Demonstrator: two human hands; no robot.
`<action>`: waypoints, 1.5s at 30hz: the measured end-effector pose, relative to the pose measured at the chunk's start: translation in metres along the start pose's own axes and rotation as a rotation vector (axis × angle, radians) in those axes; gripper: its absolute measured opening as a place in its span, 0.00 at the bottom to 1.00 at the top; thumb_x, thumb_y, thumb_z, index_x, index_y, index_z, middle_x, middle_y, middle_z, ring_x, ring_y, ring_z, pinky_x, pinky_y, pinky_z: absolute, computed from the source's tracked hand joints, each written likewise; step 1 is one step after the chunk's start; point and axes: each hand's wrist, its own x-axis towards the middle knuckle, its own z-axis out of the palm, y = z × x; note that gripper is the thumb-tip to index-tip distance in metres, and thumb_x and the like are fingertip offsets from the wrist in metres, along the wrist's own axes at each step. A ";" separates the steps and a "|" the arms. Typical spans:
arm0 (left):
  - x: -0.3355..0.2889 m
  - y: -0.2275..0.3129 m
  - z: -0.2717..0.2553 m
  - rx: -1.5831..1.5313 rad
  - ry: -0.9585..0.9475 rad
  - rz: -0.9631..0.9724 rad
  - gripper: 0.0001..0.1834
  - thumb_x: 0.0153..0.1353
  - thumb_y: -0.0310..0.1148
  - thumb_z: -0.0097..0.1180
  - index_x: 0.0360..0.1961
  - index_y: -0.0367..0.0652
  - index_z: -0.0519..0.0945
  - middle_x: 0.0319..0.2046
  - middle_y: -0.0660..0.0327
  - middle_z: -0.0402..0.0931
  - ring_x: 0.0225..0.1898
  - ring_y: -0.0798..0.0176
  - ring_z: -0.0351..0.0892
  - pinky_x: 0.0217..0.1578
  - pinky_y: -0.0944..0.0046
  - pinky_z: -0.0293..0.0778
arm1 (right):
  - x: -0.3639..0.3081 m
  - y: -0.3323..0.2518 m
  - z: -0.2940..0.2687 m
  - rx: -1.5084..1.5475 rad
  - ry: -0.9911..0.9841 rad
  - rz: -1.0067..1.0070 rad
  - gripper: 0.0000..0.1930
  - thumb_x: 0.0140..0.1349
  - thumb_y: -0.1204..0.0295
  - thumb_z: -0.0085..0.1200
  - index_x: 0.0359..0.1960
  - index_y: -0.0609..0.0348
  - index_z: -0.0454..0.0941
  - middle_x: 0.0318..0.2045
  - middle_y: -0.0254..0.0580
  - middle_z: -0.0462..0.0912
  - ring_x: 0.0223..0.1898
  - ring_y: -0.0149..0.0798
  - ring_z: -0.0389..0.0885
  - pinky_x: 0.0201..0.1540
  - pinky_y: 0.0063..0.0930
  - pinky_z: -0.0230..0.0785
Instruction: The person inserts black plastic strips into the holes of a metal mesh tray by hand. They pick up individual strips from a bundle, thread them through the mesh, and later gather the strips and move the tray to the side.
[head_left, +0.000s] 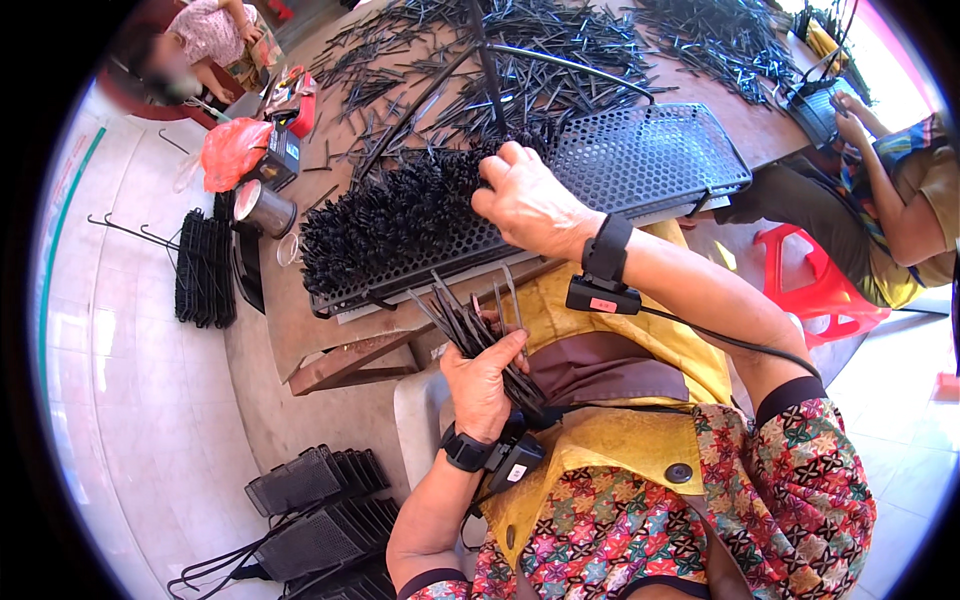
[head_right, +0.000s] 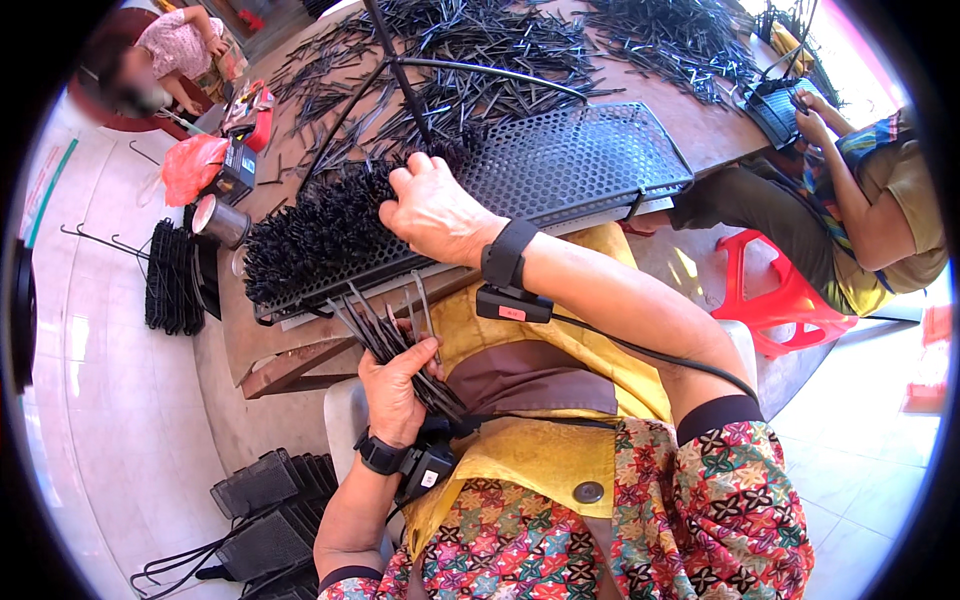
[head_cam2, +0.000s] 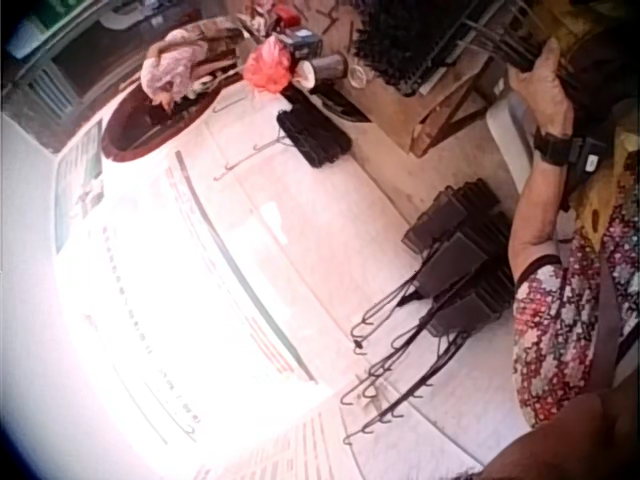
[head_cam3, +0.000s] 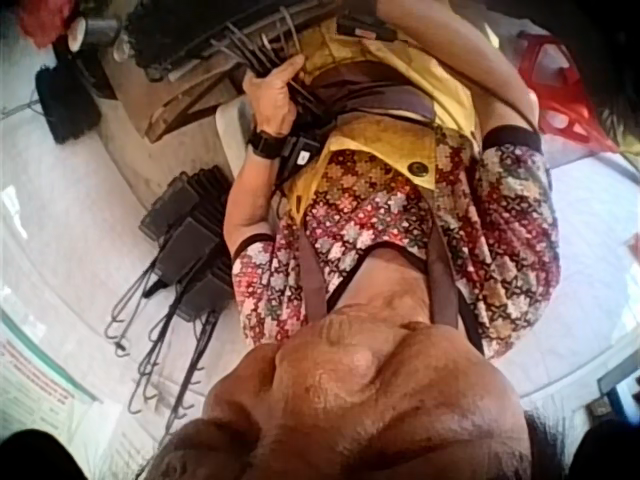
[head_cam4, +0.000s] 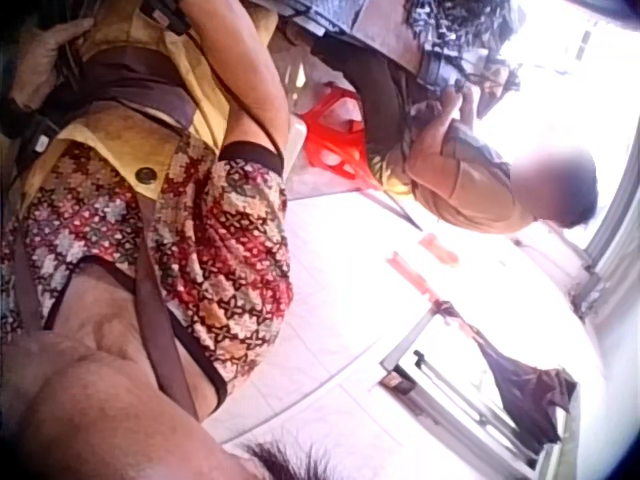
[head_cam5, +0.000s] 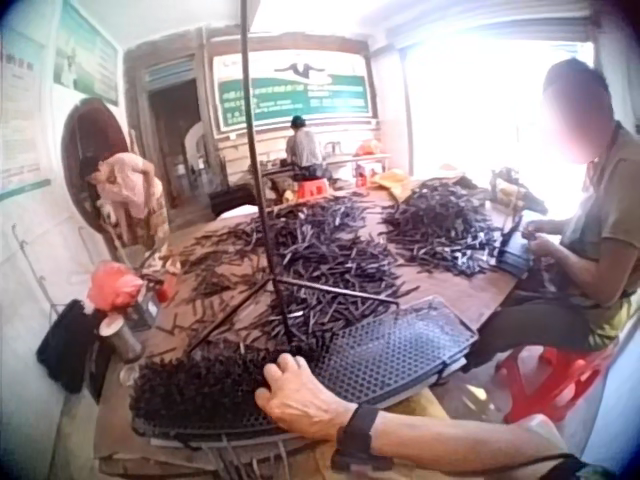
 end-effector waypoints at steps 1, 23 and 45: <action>-0.001 0.000 0.000 0.001 -0.001 0.005 0.17 0.47 0.16 0.60 0.38 0.35 0.70 0.25 0.55 0.76 0.18 0.66 0.73 0.18 0.67 0.70 | 0.000 0.001 0.001 0.029 0.052 -0.001 0.06 0.43 0.72 0.56 0.24 0.56 0.75 0.27 0.40 0.71 0.32 0.45 0.68 0.35 0.36 0.63; 0.001 -0.004 -0.003 -0.026 -0.056 0.002 0.16 0.49 0.17 0.59 0.39 0.35 0.70 0.24 0.57 0.75 0.19 0.66 0.73 0.18 0.67 0.71 | -0.003 -0.009 0.011 0.431 0.541 0.166 0.10 0.47 0.79 0.60 0.32 0.64 0.75 0.23 0.44 0.77 0.25 0.45 0.77 0.26 0.31 0.70; -0.001 -0.003 0.000 0.091 -0.300 -0.057 0.12 0.51 0.20 0.58 0.38 0.33 0.72 0.24 0.57 0.75 0.21 0.64 0.75 0.21 0.68 0.72 | -0.048 -0.021 -0.030 1.255 -0.399 0.590 0.05 0.54 0.78 0.55 0.29 0.68 0.78 0.23 0.38 0.81 0.24 0.25 0.77 0.28 0.18 0.69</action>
